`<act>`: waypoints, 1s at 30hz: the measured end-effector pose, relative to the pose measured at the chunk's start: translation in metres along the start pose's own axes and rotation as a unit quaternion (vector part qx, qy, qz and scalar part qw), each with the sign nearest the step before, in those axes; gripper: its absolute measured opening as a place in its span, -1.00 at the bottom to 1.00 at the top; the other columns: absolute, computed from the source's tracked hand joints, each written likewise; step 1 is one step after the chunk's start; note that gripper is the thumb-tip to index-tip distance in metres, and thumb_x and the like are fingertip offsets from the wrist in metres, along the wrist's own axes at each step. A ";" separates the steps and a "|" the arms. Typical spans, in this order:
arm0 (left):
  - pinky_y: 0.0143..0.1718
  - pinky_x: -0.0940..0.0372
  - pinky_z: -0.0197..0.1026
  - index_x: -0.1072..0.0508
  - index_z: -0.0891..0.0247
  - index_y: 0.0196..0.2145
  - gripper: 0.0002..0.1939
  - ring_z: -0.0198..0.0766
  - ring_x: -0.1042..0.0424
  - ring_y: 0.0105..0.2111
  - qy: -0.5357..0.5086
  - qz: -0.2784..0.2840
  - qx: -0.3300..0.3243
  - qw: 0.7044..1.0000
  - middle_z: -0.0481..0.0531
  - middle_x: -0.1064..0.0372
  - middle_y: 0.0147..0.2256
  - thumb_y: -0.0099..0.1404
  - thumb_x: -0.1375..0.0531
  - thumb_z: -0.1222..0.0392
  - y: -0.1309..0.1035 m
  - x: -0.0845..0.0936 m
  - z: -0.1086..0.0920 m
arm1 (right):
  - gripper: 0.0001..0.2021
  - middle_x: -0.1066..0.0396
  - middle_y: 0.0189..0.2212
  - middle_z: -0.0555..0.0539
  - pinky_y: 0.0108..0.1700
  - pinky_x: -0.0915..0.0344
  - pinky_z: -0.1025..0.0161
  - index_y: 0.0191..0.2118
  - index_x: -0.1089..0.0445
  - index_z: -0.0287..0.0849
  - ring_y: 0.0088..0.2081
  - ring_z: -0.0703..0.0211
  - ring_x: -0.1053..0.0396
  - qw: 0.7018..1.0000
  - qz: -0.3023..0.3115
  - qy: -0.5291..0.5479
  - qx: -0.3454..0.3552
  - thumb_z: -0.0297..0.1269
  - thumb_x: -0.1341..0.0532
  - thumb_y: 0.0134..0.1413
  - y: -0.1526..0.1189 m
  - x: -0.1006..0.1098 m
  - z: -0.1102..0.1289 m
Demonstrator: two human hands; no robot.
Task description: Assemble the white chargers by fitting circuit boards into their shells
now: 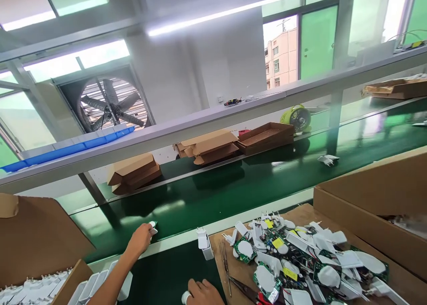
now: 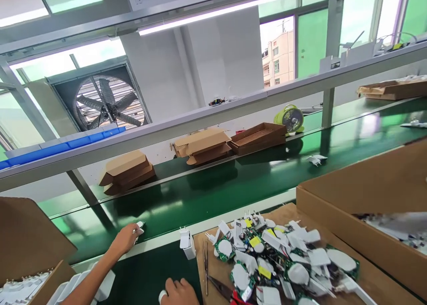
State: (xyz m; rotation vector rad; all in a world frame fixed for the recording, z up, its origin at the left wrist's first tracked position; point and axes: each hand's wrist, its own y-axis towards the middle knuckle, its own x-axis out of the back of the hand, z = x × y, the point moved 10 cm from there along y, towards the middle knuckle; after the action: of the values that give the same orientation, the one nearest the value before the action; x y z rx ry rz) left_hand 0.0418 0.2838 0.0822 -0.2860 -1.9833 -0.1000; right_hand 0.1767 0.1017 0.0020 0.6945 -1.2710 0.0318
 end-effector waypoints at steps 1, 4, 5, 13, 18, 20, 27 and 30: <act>-0.02 -0.47 0.08 -0.48 0.29 0.04 -0.72 -0.09 -0.54 -0.07 -0.004 0.013 -0.006 1.000 0.11 -0.50 0.00 0.49 -0.26 0.07 -0.006 0.002 0.001 | -0.90 -0.59 -0.31 -0.12 -0.34 -0.42 0.22 -0.38 -0.51 -0.16 -0.41 0.03 -0.55 1.000 0.003 0.008 -0.010 -0.34 -0.41 -0.06 0.000 0.006 -0.002; -0.12 -0.50 -0.06 -0.50 0.30 -0.09 -0.70 -0.15 -0.57 -0.18 -0.038 0.075 -0.049 0.995 0.05 -0.55 -0.18 0.54 -0.15 0.00 -0.037 -0.003 -0.009 | -0.48 -0.51 0.07 -0.29 -0.05 -0.49 0.11 0.14 -0.44 -0.23 -0.08 -0.14 -0.56 0.998 -0.008 0.038 -0.056 -0.33 -0.35 0.00 -0.003 0.032 -0.011; -0.17 -0.50 -0.12 -0.50 0.29 -0.13 -0.66 -0.16 -0.58 -0.21 -0.053 0.104 -0.067 0.991 0.02 -0.56 -0.23 0.54 -0.12 -0.05 -0.052 -0.008 -0.015 | -0.36 -0.42 0.18 -0.33 0.07 -0.45 0.07 0.28 -0.31 -0.25 0.07 -0.19 -0.50 0.994 -0.018 0.066 -0.081 -0.33 -0.32 0.05 -0.004 0.041 -0.015; -0.01 -0.47 -0.06 -0.45 0.17 0.10 -0.57 -0.05 -0.56 0.00 -0.061 0.071 -0.100 0.991 0.12 -0.55 0.04 0.50 0.01 -0.09 -0.130 0.005 -0.038 | -0.61 -0.54 -0.16 -0.16 -0.02 -0.50 0.09 0.05 -0.41 -0.20 -0.14 0.01 -0.54 0.943 0.029 0.269 -0.192 -0.53 -0.12 0.10 -0.007 0.054 -0.033; 0.34 -0.05 0.34 -0.55 0.34 0.00 -0.66 0.33 -0.13 0.36 0.053 -0.048 -0.028 0.997 0.40 -0.31 0.27 0.34 -0.20 0.14 -0.134 0.060 0.023 | -0.16 -0.10 0.42 -0.31 0.43 -0.02 -0.23 0.36 -0.18 -0.25 0.44 -0.18 0.01 0.981 0.028 0.188 -0.026 -0.68 -0.06 -0.15 0.005 0.081 -0.011; 0.33 0.01 0.44 -0.61 0.40 -0.13 -0.73 0.48 -0.07 0.38 0.088 -0.059 -0.001 0.994 0.50 -0.31 0.26 0.24 -0.28 0.23 -0.138 0.065 0.044 | -0.11 0.14 0.52 -0.23 0.46 0.14 -0.33 0.39 -0.16 -0.18 0.51 -0.24 0.23 0.982 0.069 0.165 0.058 -0.64 -0.11 -0.19 0.006 0.085 0.007; 0.36 -0.02 0.34 -0.64 0.28 -0.34 -0.94 0.38 -0.09 0.39 0.095 -0.058 -0.004 0.994 0.35 -0.37 0.25 0.23 -0.32 0.33 -0.136 0.051 0.051 | -0.05 -0.03 0.47 -0.30 0.43 0.17 -0.40 0.48 -0.01 -0.20 0.49 -0.35 0.19 0.954 0.209 0.207 0.058 -0.33 -0.32 -0.05 0.004 0.072 0.023; 0.36 -0.05 0.27 -0.60 0.21 -0.42 -0.87 0.27 -0.16 0.37 0.048 -0.042 -0.041 0.997 0.23 -0.41 0.23 0.27 -0.29 0.33 -0.134 0.039 0.030 | -0.26 -0.38 0.24 -0.29 0.36 -0.10 -0.24 0.37 -0.24 -0.17 0.30 -0.25 -0.23 0.951 0.214 0.220 0.046 -0.40 -0.29 0.01 0.001 0.067 0.025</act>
State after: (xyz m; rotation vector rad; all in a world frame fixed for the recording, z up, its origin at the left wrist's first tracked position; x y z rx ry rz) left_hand -0.0333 0.1664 0.1126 -0.2475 -1.8990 -0.2450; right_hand 0.1764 0.0670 0.0645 0.4440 -0.9690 0.5749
